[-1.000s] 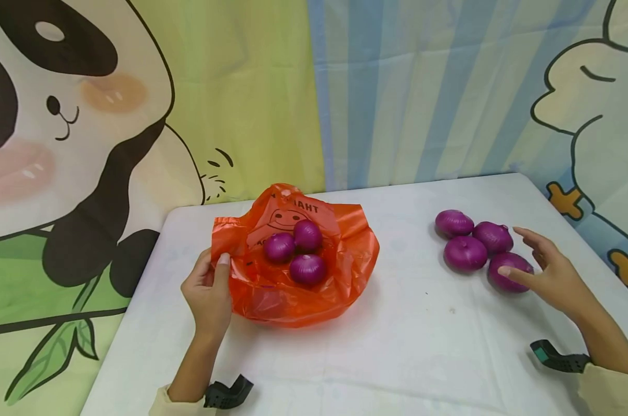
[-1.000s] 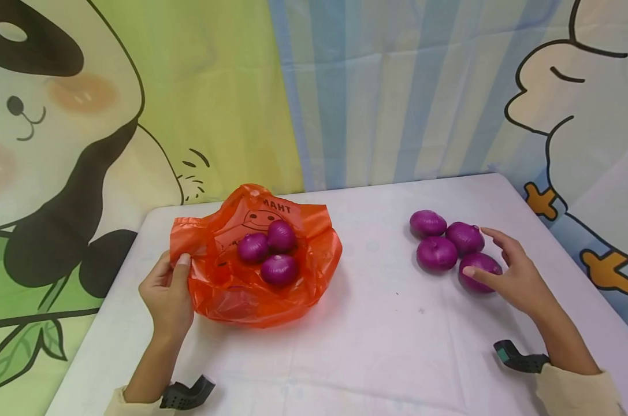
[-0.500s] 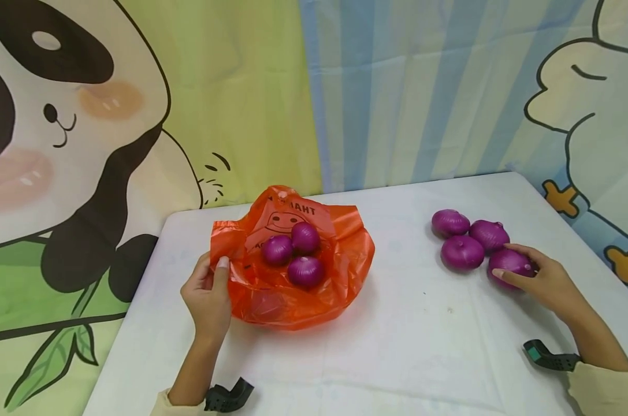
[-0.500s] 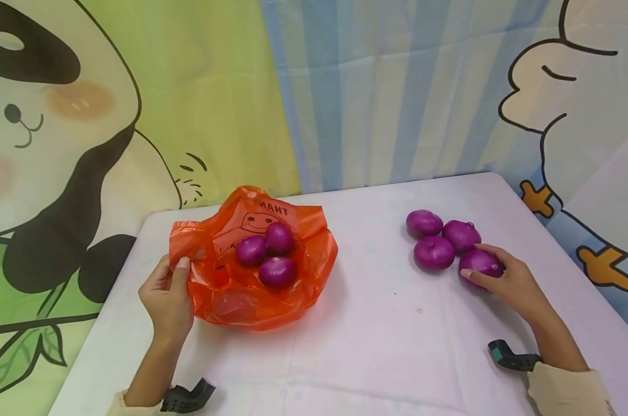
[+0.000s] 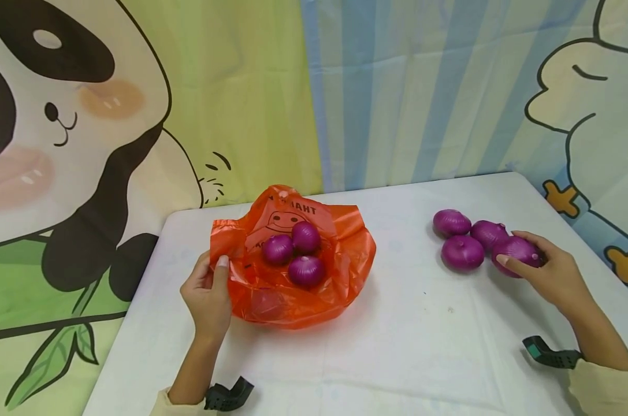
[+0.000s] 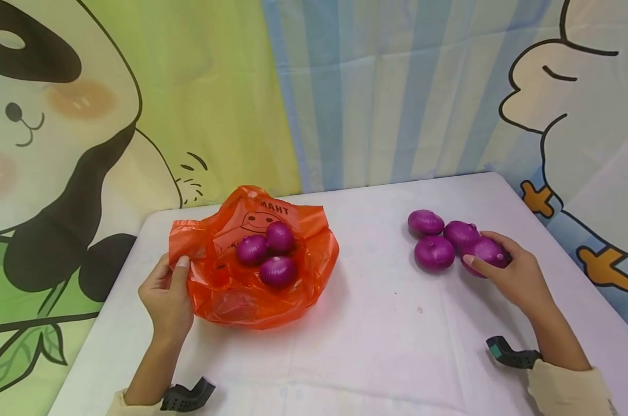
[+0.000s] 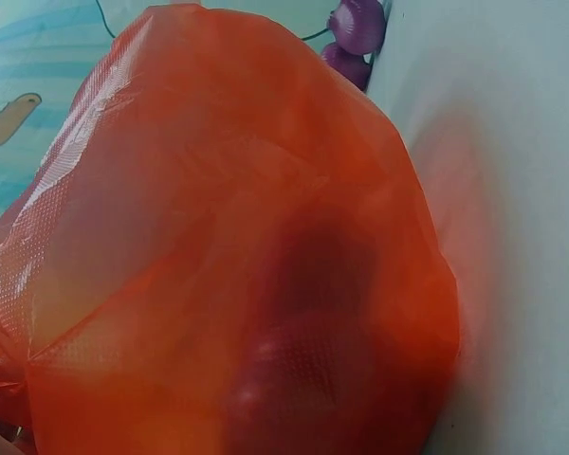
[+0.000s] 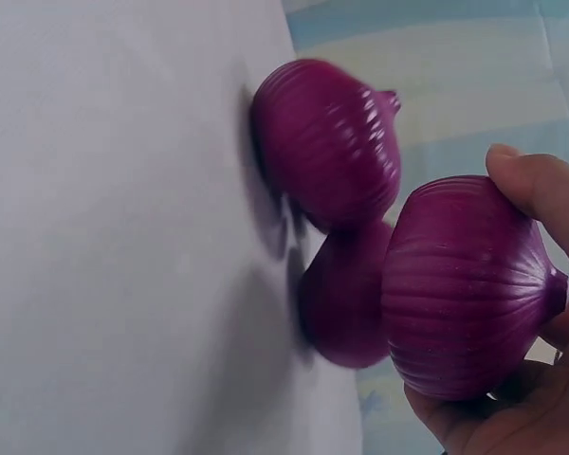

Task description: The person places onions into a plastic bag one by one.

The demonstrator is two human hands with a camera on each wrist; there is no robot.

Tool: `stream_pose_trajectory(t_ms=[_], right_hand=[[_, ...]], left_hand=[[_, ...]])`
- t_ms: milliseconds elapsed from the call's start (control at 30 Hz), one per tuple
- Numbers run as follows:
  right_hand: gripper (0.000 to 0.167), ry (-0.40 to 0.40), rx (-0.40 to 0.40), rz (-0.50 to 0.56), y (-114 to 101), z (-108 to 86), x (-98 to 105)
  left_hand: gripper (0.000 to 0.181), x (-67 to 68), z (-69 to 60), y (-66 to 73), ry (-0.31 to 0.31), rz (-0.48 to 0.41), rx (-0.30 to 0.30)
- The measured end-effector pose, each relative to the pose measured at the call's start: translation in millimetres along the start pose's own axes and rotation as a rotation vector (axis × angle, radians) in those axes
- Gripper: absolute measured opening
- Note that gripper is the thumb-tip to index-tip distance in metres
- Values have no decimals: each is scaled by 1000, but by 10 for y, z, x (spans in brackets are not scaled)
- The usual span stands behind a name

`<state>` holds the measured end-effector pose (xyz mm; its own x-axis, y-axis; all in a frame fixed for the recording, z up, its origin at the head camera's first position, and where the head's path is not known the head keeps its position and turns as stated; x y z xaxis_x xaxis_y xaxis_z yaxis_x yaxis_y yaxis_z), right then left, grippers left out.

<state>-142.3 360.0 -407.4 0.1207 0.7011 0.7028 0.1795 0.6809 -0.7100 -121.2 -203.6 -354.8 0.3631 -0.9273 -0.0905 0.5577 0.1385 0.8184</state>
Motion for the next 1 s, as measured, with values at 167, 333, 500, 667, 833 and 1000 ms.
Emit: stream_pose_trajectory(t_ms=[167,333,500,667,833,1000], right_hand=[[76,3,42,31,-211,8,38],[77,-4,64,77,-398,28,43],[78,-22,82,115,-567,29,37],[75,-44,124,122,-764,66,30],[74,-104,160,152,-997,119,-1],[74,-147,195,168,-1255,152,-37]], left_hand=[[23,3,9,-3,6,-22,1],[23,1,14,-4,3,-38,-17],[23,4,9,-6,3,-26,-6],[23,0,1,-4,-4,-3,2],[24,-2,-9,-10,-11,8,1],[24,-6,-11,-10,-8,2,0]])
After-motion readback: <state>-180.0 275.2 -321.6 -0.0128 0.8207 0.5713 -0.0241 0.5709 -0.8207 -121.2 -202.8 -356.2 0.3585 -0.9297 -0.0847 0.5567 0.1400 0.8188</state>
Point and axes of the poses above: each hand's wrist, its own z-axis towards the middle knuckle, its own x-axis out of the back of the hand, y = z × x, the point moved 3 cm from there along z, towards the middle knuckle, and after that the axes turned 3 degrees about -x, right-handed, at the moved point
